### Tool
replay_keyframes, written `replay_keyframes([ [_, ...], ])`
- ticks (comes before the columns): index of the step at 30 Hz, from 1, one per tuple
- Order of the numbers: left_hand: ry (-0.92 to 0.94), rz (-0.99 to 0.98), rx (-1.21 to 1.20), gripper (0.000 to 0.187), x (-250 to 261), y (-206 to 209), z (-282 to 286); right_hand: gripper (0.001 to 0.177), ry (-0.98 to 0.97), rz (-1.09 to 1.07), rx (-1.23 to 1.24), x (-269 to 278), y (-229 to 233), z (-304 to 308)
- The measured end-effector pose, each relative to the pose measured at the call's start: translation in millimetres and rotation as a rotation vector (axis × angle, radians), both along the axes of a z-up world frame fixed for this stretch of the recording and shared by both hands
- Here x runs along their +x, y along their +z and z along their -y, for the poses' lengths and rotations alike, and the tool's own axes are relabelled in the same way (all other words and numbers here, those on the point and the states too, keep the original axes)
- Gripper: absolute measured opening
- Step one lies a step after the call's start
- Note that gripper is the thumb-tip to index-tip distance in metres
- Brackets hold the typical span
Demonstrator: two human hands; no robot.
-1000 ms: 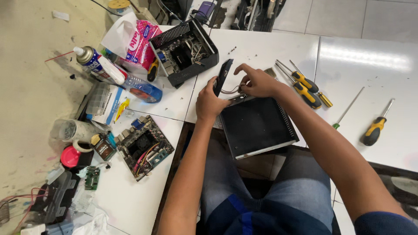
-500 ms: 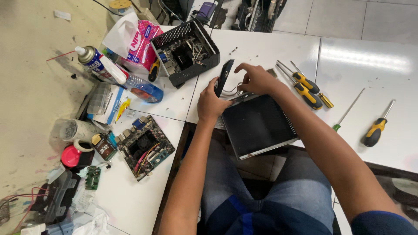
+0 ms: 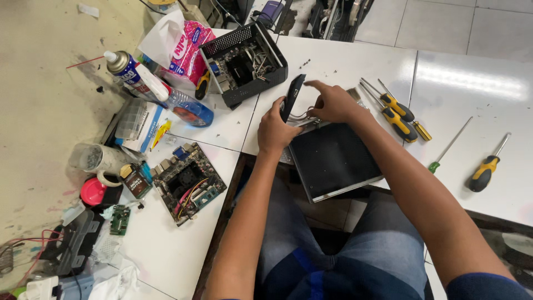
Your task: The person is repairing a small electronic device, likely a hard drive enclosure, by manipulating wires and using a screwdriver. They are seated at a cluttered desk with various tools and electronic components visible.
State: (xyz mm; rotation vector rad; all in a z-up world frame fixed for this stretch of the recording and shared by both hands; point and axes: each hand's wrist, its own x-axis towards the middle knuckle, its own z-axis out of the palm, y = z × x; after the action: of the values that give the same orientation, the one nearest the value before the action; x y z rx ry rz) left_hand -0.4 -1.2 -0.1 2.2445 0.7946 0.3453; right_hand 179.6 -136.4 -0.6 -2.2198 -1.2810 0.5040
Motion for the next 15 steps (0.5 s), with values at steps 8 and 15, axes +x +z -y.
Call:
replay_keyframes([
  [8, -0.003, -0.010, -0.024, 0.106, -1, 9, 3, 0.066, 0.028, 0.095, 0.019, 4, -15, -4],
  [15, 0.001, -0.002, -0.016, 0.107, -2, 8, 1, 0.026, 0.093, 0.105, 0.022, 4, -20, -9],
])
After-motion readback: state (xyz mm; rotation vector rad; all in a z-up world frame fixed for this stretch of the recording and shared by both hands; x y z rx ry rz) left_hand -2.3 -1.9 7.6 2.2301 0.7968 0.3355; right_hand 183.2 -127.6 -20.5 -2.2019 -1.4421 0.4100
